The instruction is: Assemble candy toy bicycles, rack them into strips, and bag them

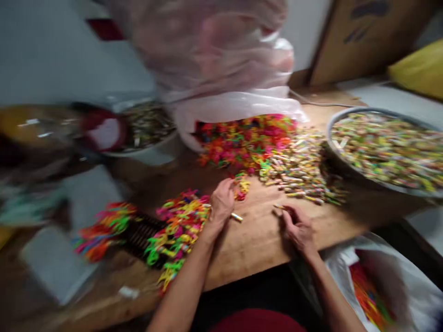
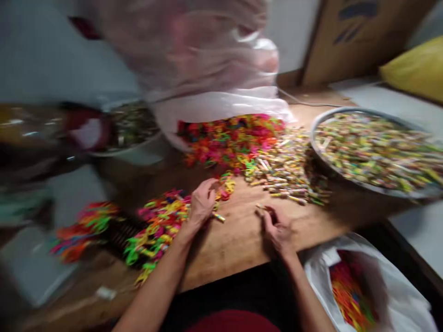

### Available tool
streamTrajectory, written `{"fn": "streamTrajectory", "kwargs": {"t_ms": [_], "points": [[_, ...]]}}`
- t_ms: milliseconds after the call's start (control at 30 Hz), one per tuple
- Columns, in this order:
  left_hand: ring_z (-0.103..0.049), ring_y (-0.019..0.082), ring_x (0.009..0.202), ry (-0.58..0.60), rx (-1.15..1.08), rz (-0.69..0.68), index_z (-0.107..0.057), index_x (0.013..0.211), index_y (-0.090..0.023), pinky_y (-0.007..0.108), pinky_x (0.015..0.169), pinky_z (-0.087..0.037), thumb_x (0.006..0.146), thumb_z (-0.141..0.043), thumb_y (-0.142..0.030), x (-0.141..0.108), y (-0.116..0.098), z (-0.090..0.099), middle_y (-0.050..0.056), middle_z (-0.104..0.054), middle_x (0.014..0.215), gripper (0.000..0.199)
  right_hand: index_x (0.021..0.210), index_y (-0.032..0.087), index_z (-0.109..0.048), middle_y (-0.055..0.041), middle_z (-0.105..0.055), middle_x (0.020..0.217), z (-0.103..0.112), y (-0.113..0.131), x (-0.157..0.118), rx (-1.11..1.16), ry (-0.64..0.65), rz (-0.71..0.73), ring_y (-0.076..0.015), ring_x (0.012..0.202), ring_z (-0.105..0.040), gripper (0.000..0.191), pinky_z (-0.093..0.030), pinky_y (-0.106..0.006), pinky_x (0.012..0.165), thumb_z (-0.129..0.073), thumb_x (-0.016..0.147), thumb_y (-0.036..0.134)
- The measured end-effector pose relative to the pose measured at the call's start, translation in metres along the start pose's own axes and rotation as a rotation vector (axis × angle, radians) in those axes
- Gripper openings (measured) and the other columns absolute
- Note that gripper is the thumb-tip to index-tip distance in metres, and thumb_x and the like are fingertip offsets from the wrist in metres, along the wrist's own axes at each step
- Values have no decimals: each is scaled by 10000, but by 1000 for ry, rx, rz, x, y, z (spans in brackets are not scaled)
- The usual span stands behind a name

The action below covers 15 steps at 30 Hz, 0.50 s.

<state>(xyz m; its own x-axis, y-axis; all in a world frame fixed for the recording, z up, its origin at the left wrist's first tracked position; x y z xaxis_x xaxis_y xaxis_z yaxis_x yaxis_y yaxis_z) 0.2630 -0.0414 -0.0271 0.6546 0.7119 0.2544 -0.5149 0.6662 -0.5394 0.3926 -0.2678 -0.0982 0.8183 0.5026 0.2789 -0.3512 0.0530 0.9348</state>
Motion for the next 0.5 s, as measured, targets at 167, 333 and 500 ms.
{"fn": "streamTrajectory", "kwargs": {"t_ms": [167,333,500], "points": [[-673,185,1194,15,70,63,-686,1246,-136,269,1109,-486,878,-427,-28,-4,26,16,86,-719,1276,464,1087,201,-700,-67,-731,963,2,-9,-2,-204,35,228,-172,797,-674,249,-559,-311,744,-640,920,375],[-618,263,1282,103,126,82,-650,1297,-104,348,1154,-447,936,-548,-183,19,14,11,150,-659,1367,383,1109,245,-725,-92,-724,1109,-6,-6,-5,-359,172,463,-217,1010,-699,207,-598,-369,882,-622,951,330],[-510,315,1406,200,154,59,-522,1458,-145,408,1199,-390,948,-587,-309,46,-6,-3,165,-513,1534,540,1074,254,-739,-106,-739,1089,-8,-15,-7,-377,139,410,-234,984,-728,213,-642,-373,837,-565,970,321]]}}
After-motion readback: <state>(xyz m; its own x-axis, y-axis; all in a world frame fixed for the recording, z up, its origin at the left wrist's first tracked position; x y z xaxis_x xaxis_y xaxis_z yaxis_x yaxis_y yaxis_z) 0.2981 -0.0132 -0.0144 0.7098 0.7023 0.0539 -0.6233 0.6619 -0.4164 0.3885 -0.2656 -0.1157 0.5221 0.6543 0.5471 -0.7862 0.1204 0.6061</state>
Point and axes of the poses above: each hand's wrist, its own x-axis towards the middle knuckle, its own z-axis out of the back of the hand, y = z × x, the point moved 2 cm from there along x, towards the middle knuckle
